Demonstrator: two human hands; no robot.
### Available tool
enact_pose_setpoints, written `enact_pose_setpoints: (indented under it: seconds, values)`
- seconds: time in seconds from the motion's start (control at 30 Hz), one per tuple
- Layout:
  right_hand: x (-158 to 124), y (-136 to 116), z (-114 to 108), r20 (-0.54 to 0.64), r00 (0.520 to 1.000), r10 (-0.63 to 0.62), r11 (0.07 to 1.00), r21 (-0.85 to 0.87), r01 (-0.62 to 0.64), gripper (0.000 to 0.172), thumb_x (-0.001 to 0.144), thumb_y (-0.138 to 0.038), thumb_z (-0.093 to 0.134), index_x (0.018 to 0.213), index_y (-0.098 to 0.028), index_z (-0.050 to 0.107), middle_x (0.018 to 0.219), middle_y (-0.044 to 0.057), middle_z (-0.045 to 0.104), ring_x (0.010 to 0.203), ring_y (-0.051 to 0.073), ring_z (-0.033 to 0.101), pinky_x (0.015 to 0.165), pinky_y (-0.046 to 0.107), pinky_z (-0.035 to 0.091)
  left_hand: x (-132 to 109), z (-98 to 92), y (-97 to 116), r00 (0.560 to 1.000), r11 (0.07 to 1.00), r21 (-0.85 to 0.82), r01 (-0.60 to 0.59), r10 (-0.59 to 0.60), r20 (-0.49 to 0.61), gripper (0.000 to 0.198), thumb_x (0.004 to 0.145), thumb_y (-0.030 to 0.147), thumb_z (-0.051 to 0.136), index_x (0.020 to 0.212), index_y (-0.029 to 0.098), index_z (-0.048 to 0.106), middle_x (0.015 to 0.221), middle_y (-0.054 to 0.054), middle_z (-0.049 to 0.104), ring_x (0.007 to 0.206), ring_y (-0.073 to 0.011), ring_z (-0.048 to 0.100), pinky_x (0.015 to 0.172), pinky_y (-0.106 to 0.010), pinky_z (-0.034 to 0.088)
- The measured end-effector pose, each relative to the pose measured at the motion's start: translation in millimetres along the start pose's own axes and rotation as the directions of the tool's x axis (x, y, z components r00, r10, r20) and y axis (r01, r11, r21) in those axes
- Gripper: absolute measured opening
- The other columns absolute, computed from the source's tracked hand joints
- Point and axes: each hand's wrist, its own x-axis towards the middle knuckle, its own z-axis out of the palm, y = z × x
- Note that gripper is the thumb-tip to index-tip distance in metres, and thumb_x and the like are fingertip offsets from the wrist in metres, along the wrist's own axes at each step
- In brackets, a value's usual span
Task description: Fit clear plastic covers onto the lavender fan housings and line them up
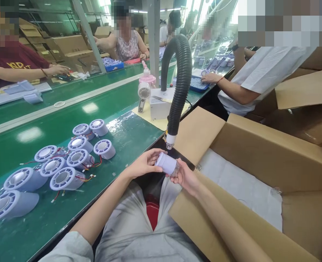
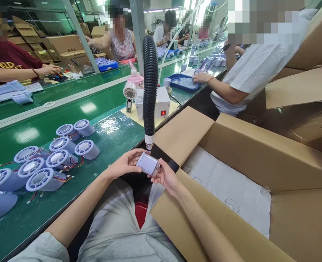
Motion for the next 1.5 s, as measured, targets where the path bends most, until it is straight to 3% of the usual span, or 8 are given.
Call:
enact_pose_setpoints:
  seconds: [0.5, 0.6, 0.7, 0.83, 0.9, 1.1, 1.33, 1.5]
  values:
    - [-90, 1, 25, 0.138, 0.908, 0.395, 0.905, -0.227, -0.359, 0.081, 0.094, -0.071, 0.019, 0.063, -0.01, 0.062, 0.054, 0.006, 0.06, 0.039, 0.008, 0.059, 0.034, 0.01, 0.043, -89, 58.9, 17, 0.998, 0.975, 0.211, -0.065, 0.065, 0.009, 0.061, 0.071, 0.021, 0.08, 0.126, 0.028, 0.057, 0.131, -0.008, 0.052, 0.113, -0.0218, 0.057, 0.094, -0.033, 0.051]
    - [-95, 8, 20, 0.142, 0.959, 0.244, 0.924, -0.333, -0.186, 0.082, 0.084, -0.082, 0.027, 0.086, -0.01, 0.065, 0.062, 0.007, 0.063, 0.047, 0.013, 0.062, 0.04, 0.017, 0.049, -96, 63.1, 23, 1.0, 0.989, 0.15, 0.009, -0.006, -0.022, 0.06, 0.073, 0.023, 0.079, 0.128, 0.029, 0.055, 0.128, -0.007, 0.054, 0.107, -0.0202, 0.06, 0.091, -0.031, 0.052]
    - [-100, 14, 11, 0.177, 0.974, -0.141, 0.801, -0.557, 0.218, 0.074, 0.085, -0.076, 0.043, 0.131, -0.018, 0.05, 0.101, 0.013, 0.069, 0.085, 0.024, 0.069, 0.071, 0.033, 0.059, -100, 65.5, 26, 0.997, 0.993, 0.102, 0.059, -0.053, -0.06, 0.061, 0.076, 0.026, 0.077, 0.131, 0.03, 0.052, 0.12, -0.005, 0.058, 0.098, -0.0174, 0.062, 0.085, -0.028, 0.053]
    - [-103, 16, 4, 0.508, 0.721, -0.471, 0.242, -0.712, 0.66, 0.07, 0.089, -0.024, 0.067, 0.146, -0.044, 0.031, 0.155, 0.003, 0.032, 0.135, 0.029, 0.041, 0.109, 0.047, 0.04, -102, 66.7, 27, 0.992, 0.986, 0.124, 0.108, -0.1, -0.075, 0.06, 0.077, 0.032, 0.075, 0.133, 0.029, 0.051, 0.112, -0.005, 0.062, 0.093, -0.0175, 0.063, 0.081, -0.029, 0.053]
    - [-104, 16, 4, 0.568, 0.676, -0.469, 0.162, -0.697, 0.699, 0.067, 0.089, -0.01, 0.062, 0.14, -0.047, 0.04, 0.153, -0.002, 0.035, 0.135, 0.026, 0.042, 0.109, 0.044, 0.04, -102, 66.1, 26, 0.993, 0.982, 0.156, 0.111, -0.102, -0.063, 0.062, 0.077, 0.034, 0.075, 0.134, 0.03, 0.052, 0.117, -0.006, 0.062, 0.096, -0.0193, 0.063, 0.083, -0.03, 0.053]
    - [-107, 14, 10, 0.275, 0.932, -0.236, 0.81, -0.474, 0.345, 0.045, 0.089, -0.039, 0.067, 0.132, -0.041, 0.054, 0.123, 0.001, 0.065, 0.103, 0.023, 0.065, 0.086, 0.035, 0.057, -102, 62.4, 22, 0.998, 0.995, 0.098, 0.008, -0.013, 0.056, 0.074, 0.071, 0.022, 0.08, 0.138, 0.032, 0.05, 0.136, -0.009, 0.055, 0.118, -0.0247, 0.059, 0.099, -0.037, 0.05]
    - [-109, 18, 15, 0.179, 0.965, -0.194, 0.835, -0.485, 0.258, 0.044, 0.077, -0.034, 0.08, 0.119, -0.037, 0.067, 0.096, 0.0, 0.073, 0.08, 0.02, 0.068, 0.074, 0.031, 0.057, -106, 63.4, 5, 0.986, 0.989, 0.001, 0.15, -0.15, 0.078, 0.079, 0.075, 0.026, 0.077, 0.144, 0.032, 0.04, 0.118, -0.007, 0.065, 0.093, -0.0185, 0.066, 0.085, -0.033, 0.053]
    - [-108, 20, 14, 0.172, 0.978, -0.117, 0.913, -0.368, 0.174, 0.047, 0.077, -0.042, 0.078, 0.122, -0.036, 0.065, 0.104, 0.003, 0.072, 0.087, 0.02, 0.067, 0.075, 0.029, 0.056, -108, 61.3, -3, 0.978, 0.961, -0.192, 0.198, -0.18, 0.108, 0.08, 0.075, 0.029, 0.078, 0.144, 0.034, 0.038, 0.116, -0.006, 0.065, 0.095, -0.0185, 0.066, 0.082, -0.03, 0.052]
